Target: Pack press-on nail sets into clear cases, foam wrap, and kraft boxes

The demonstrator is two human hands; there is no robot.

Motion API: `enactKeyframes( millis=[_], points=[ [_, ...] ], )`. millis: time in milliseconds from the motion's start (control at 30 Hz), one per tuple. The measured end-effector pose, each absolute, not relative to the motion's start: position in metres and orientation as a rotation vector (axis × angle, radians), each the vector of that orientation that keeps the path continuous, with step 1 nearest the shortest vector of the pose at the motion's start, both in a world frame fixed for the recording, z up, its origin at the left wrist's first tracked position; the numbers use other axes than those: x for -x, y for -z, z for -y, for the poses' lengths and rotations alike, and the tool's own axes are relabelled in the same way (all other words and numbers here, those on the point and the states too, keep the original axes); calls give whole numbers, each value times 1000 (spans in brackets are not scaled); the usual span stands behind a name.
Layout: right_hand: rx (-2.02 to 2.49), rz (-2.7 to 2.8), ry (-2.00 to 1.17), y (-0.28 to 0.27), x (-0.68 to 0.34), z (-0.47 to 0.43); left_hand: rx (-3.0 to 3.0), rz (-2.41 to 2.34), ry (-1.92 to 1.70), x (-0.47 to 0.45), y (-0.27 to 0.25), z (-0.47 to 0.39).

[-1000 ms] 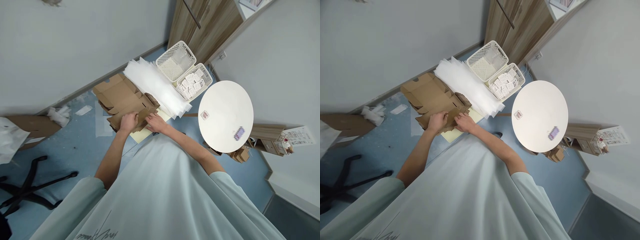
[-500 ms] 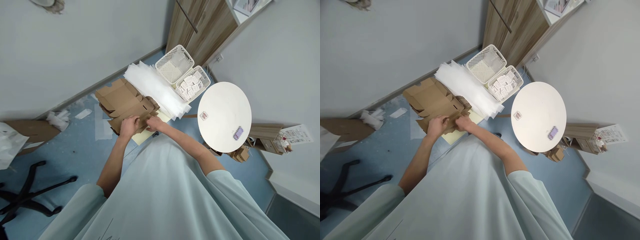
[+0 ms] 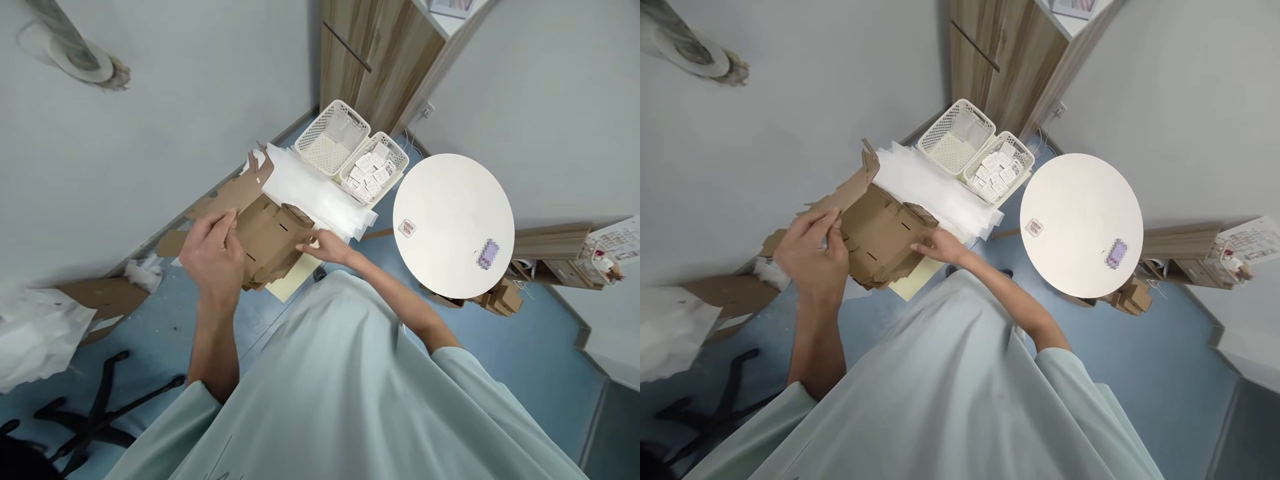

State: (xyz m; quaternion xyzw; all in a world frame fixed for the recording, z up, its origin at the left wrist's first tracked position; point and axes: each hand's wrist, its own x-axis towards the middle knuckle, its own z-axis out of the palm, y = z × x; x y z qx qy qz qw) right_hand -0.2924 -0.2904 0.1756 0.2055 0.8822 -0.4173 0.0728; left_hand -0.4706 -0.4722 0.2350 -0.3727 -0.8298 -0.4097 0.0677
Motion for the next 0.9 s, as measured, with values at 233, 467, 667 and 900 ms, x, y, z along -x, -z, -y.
enactKeyframes(
  millis=[233, 467, 667, 900],
  points=[
    [-1425, -2939, 1682, -268, 186, 201, 1510, 2322, 1296, 414, -260, 402],
    [-2075, -2847, 1740, -286, 62, 154, 2104, 2255, 1311, 309, -266, 306],
    [-2623, -2411, 1714, -247, -66, 117, 2543, 2156, 1254, 197, -234, 218],
    [-2920, -1780, 1849, -168, -197, 104, 3030, 1916, 905, 80, -150, 140]
  ],
)
